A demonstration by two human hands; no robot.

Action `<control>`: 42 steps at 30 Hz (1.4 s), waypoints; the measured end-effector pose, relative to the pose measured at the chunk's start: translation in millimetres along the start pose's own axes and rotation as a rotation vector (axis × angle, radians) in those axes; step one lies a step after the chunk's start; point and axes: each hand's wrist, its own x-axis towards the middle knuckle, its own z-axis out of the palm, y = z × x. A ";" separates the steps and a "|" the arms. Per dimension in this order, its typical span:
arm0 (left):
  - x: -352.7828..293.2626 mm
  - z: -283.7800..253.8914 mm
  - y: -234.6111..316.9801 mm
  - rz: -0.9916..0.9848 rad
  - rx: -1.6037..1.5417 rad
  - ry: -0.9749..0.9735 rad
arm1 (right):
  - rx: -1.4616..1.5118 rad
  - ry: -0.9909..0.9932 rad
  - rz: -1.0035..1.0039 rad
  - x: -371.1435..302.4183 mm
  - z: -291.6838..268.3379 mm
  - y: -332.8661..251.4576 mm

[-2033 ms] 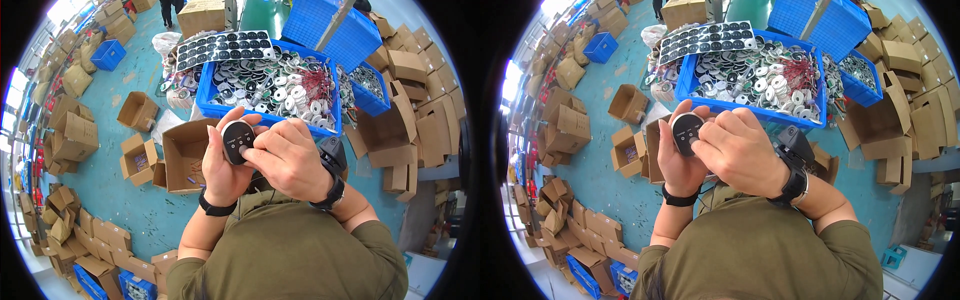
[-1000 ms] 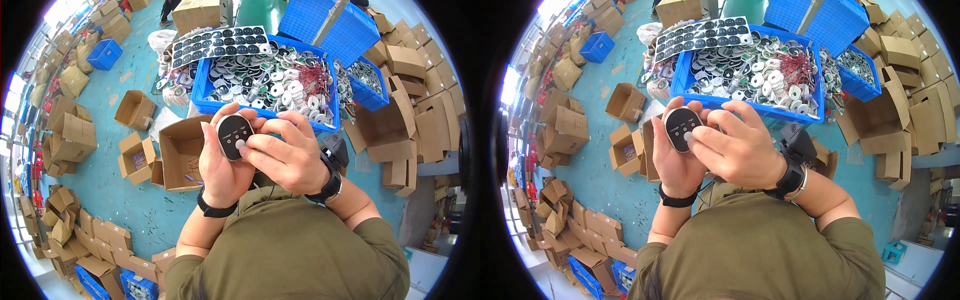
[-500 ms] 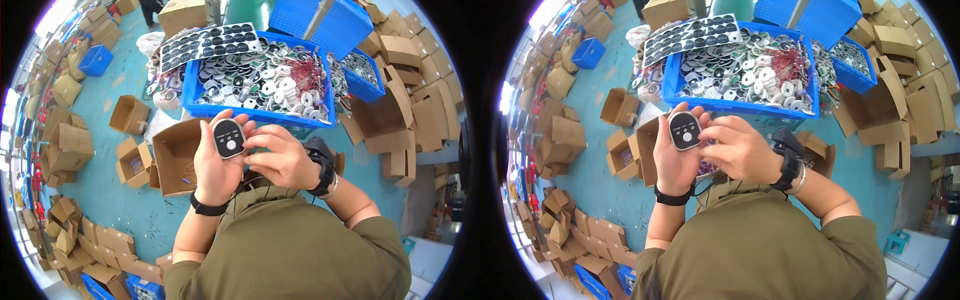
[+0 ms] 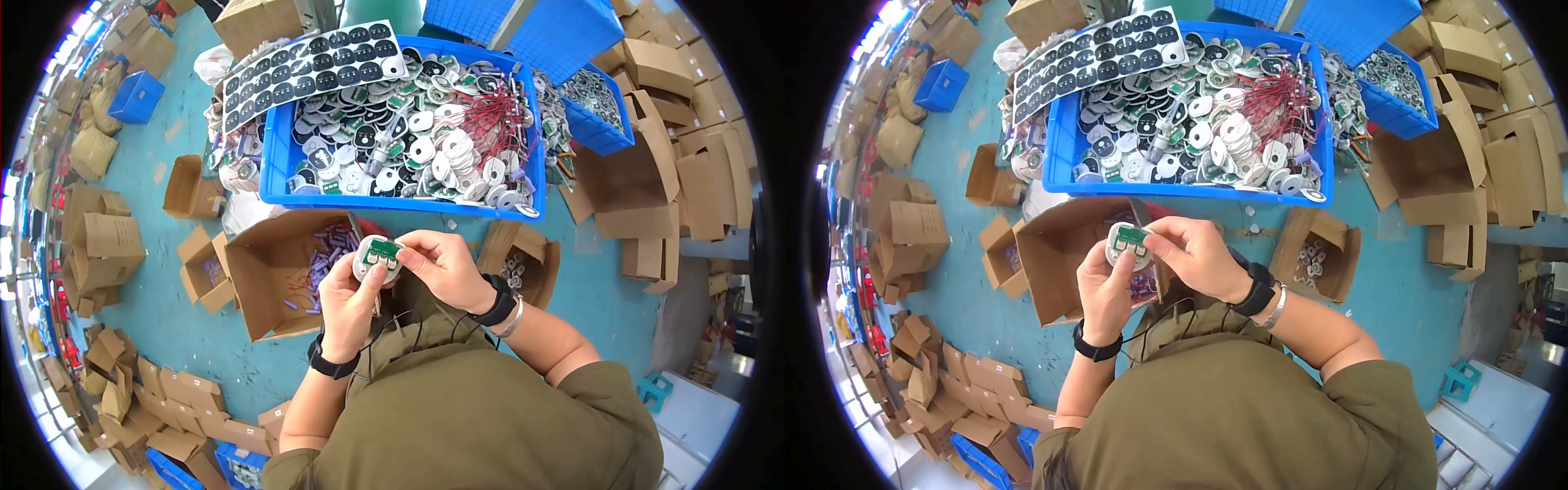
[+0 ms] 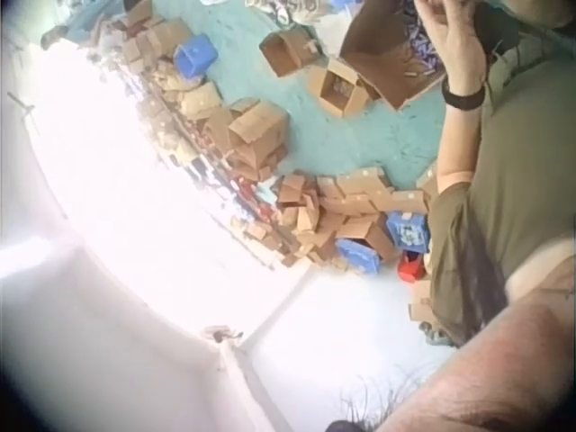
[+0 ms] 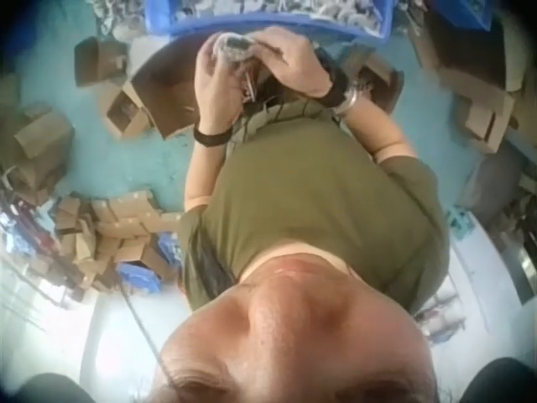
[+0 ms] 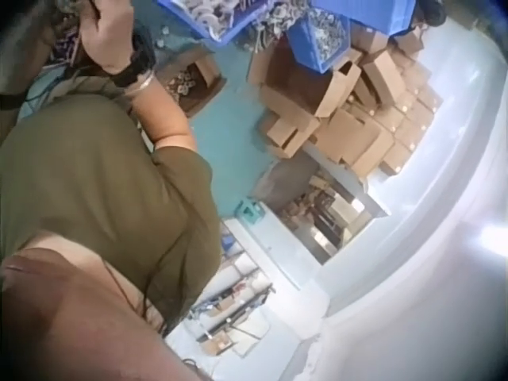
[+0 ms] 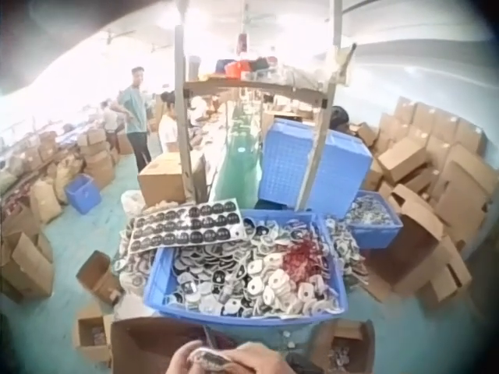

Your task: Assembling electronic devices by applying sticker panels to plastic casings and testing the LED functionality using a power connection.

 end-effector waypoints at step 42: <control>-175.3 -157.8 -123.1 -0.048 -0.720 1.254 | -1.310 -0.770 0.114 170.1 194.6 387.5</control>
